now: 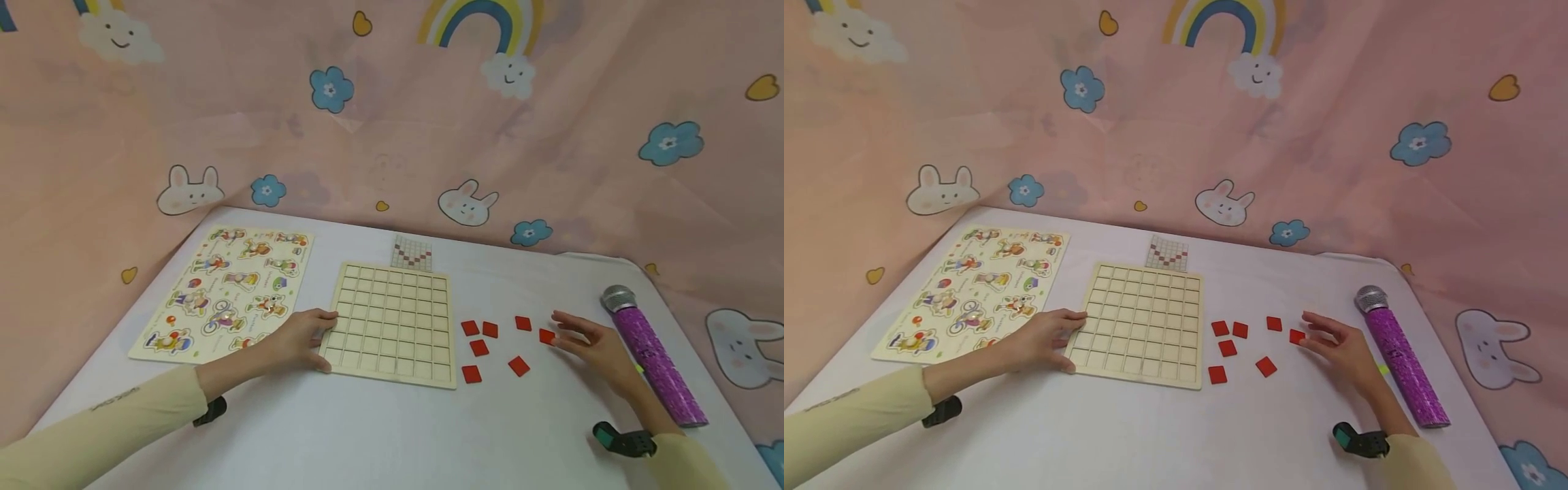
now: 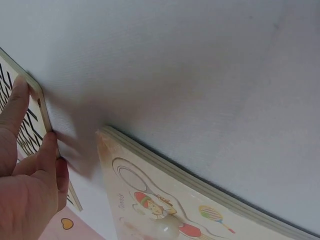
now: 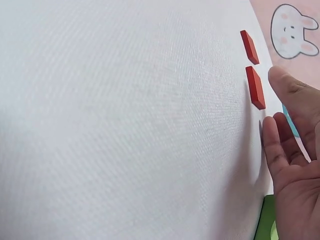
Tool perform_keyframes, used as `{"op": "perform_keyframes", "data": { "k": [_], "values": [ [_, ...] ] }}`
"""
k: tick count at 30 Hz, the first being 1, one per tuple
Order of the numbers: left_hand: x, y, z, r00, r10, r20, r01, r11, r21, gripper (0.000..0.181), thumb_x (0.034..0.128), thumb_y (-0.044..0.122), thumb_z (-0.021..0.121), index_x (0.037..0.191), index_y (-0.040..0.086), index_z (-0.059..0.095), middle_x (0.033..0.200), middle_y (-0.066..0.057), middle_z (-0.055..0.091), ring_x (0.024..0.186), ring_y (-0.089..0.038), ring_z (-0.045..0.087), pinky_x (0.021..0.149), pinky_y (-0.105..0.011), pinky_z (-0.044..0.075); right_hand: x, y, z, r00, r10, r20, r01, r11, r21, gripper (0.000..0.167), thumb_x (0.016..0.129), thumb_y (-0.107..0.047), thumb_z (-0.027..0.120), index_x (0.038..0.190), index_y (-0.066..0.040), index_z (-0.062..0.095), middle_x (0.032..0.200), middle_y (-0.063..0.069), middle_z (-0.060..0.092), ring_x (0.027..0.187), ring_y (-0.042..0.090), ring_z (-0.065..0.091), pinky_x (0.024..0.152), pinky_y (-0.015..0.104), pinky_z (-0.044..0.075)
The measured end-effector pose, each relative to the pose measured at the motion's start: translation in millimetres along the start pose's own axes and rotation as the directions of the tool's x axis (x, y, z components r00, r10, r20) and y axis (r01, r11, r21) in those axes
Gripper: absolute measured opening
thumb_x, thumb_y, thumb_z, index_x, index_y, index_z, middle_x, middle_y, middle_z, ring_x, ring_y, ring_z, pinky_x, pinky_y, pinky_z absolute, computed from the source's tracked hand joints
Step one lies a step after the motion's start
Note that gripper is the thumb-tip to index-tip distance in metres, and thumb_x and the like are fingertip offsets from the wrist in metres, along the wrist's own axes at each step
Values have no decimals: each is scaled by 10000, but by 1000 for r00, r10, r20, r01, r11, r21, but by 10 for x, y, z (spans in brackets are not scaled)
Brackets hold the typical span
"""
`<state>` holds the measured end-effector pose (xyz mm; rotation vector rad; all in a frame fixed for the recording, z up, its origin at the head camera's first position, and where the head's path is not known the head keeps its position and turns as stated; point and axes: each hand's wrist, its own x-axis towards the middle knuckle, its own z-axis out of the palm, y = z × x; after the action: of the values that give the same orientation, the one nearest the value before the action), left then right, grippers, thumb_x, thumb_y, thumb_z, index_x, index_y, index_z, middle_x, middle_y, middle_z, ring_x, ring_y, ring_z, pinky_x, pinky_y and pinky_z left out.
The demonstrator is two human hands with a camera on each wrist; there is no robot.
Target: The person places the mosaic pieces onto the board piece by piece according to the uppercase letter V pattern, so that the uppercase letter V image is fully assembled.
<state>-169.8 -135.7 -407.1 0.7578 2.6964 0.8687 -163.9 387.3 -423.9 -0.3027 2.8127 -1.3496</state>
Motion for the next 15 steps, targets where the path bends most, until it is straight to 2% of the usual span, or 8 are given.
{"op": "perform_keyframes", "data": {
  "k": [5, 7, 9, 11, 13, 15],
  "values": [
    [7, -9, 0, 1000, 15, -9, -15, 1000, 0, 794, 598, 157, 911, 1241, -140, 551, 1332, -234, 525, 1244, -391, 476, 951, -315, 518, 10, 40, -11, 1000, 29, 11, -29, 1000, 1, 497, 918, -195, 664, 1325, 50, 518, 1217, -157, 617, 1025, -179, 495, 829, 5, 433],
    [6, -10, 2, 1000, 15, -11, -15, 1000, -3, 795, 597, 158, 912, 1241, -137, 552, 1332, -231, 527, 1245, -389, 476, 962, -327, 511, 13, 41, -8, 999, 33, 11, -33, 999, -7, 496, 909, -184, 675, 1315, 59, 524, 1194, -174, 618, 1004, -168, 508, 824, 11, 444],
    [4, -10, 5, 1000, 15, -12, -15, 1000, -11, 793, 598, 151, 912, 1240, -140, 549, 1334, -234, 524, 1246, -391, 474, 937, -297, 525, 21, 33, 1, 999, 35, 12, -35, 999, -29, 501, 901, -185, 685, 1310, 58, 529, 1203, -101, 637, 979, -159, 521, 815, 19, 456],
    [4, -10, 8, 1000, 6, -13, -7, 1000, -28, 790, 598, 135, 910, 1243, -141, 547, 1339, -234, 520, 1252, -389, 469, 926, -281, 530, 32, 17, 12, 999, 47, 18, -46, 997, -55, 509, 899, -202, 689, 1311, 53, 533, 1233, 46, 641, 959, -164, 518, 805, 24, 464],
    [4, -11, 12, 1000, 0, -15, 0, 999, -36, 791, 595, 125, 911, 1245, -140, 546, 1341, -231, 519, 1253, -385, 471, 917, -267, 533, 42, 2, 25, 998, 57, 23, -56, 996, -75, 516, 896, -215, 692, 1313, 46, 537, 1255, 189, 607, 939, -176, 512, 798, 28, 470],
    [3, -12, 10, 1000, 1, -14, -1, 999, -39, 796, 594, 122, 910, 1245, -147, 539, 1342, -238, 513, 1246, -393, 473, 886, -237, 545, 51, -6, 40, 998, 65, 24, -62, 994, -86, 517, 891, -214, 698, 1308, 48, 541, 1265, 269, 572, 927, -188, 504, 796, 31, 475]
  ]
}}
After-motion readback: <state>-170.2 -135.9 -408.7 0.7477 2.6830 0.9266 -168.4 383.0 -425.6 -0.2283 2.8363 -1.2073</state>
